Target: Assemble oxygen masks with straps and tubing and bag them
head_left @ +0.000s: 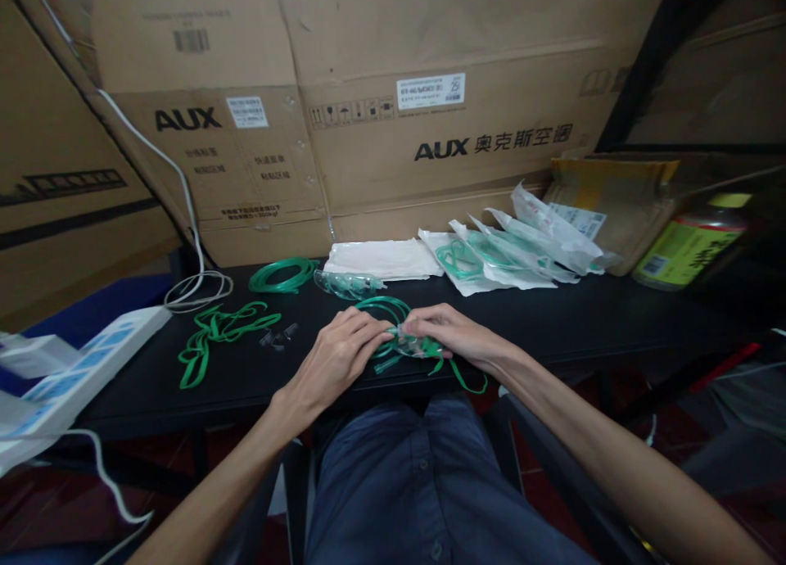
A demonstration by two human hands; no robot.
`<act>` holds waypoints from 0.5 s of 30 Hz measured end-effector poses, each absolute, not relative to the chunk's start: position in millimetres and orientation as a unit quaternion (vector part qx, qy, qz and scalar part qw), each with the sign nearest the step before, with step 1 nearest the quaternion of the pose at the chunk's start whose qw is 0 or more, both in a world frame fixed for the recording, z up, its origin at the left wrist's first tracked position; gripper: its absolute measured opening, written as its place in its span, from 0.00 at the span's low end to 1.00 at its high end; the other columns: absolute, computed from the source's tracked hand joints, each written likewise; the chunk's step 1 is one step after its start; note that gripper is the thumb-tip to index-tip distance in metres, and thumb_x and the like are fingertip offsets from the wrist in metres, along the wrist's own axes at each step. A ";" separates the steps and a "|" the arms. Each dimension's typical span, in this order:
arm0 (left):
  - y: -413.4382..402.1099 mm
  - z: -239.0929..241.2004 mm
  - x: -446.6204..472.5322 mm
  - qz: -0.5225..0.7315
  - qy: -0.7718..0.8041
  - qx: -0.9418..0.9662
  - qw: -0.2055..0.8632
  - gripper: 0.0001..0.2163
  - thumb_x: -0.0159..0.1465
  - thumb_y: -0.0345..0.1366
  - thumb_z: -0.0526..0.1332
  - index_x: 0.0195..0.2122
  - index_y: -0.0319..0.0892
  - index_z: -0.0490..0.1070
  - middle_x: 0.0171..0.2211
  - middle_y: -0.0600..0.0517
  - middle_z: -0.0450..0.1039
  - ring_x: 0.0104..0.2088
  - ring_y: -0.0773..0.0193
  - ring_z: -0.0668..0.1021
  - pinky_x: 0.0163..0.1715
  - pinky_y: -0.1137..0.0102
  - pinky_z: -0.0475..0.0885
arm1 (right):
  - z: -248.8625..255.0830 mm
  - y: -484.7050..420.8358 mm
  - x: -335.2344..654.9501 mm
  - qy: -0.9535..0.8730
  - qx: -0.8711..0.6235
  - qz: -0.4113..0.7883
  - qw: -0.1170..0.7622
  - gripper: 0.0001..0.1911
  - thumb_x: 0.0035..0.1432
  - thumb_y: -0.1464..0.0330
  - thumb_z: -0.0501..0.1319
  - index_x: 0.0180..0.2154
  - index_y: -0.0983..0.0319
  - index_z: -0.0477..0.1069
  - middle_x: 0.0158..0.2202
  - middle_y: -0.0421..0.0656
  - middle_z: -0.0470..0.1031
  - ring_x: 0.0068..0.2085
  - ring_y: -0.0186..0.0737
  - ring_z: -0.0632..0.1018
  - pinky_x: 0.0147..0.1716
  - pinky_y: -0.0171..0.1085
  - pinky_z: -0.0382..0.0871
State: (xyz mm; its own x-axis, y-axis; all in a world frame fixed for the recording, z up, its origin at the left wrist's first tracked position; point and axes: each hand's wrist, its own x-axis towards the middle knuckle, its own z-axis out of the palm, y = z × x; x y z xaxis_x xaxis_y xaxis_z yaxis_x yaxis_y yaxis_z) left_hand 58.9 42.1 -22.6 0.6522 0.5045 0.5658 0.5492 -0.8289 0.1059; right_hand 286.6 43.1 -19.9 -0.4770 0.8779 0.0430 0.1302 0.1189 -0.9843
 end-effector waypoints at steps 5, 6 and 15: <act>42.8 -23.6 60.5 -0.292 -0.287 -0.909 0.073 0.10 0.73 0.31 0.53 0.46 0.38 0.74 0.40 0.46 0.77 0.40 0.58 0.75 0.44 0.63 0.69 | -14.6 44.9 285.0 -0.664 -0.377 0.556 0.328 0.20 0.57 0.52 0.63 0.31 0.64 0.73 0.23 0.37 0.68 0.21 0.28 0.60 0.17 0.30 0.48; 43.3 -23.1 60.8 -0.287 -0.286 -0.911 0.072 0.10 0.72 0.29 0.52 0.45 0.38 0.74 0.39 0.47 0.76 0.40 0.58 0.75 0.44 0.63 0.69 | -14.2 44.8 285.4 -0.679 -0.374 0.544 0.321 0.20 0.58 0.52 0.62 0.32 0.64 0.73 0.24 0.37 0.69 0.21 0.28 0.60 0.18 0.31 0.49; 46.3 -6.6 65.3 -0.267 -0.345 -0.898 -0.060 0.11 0.70 0.30 0.54 0.36 0.42 0.77 0.32 0.52 0.77 0.35 0.61 0.77 0.38 0.67 0.69 | -1.1 44.4 287.2 -0.858 -0.327 0.240 0.314 0.13 0.65 0.62 0.59 0.36 0.64 0.76 0.26 0.37 0.69 0.28 0.32 0.66 0.29 0.32 0.57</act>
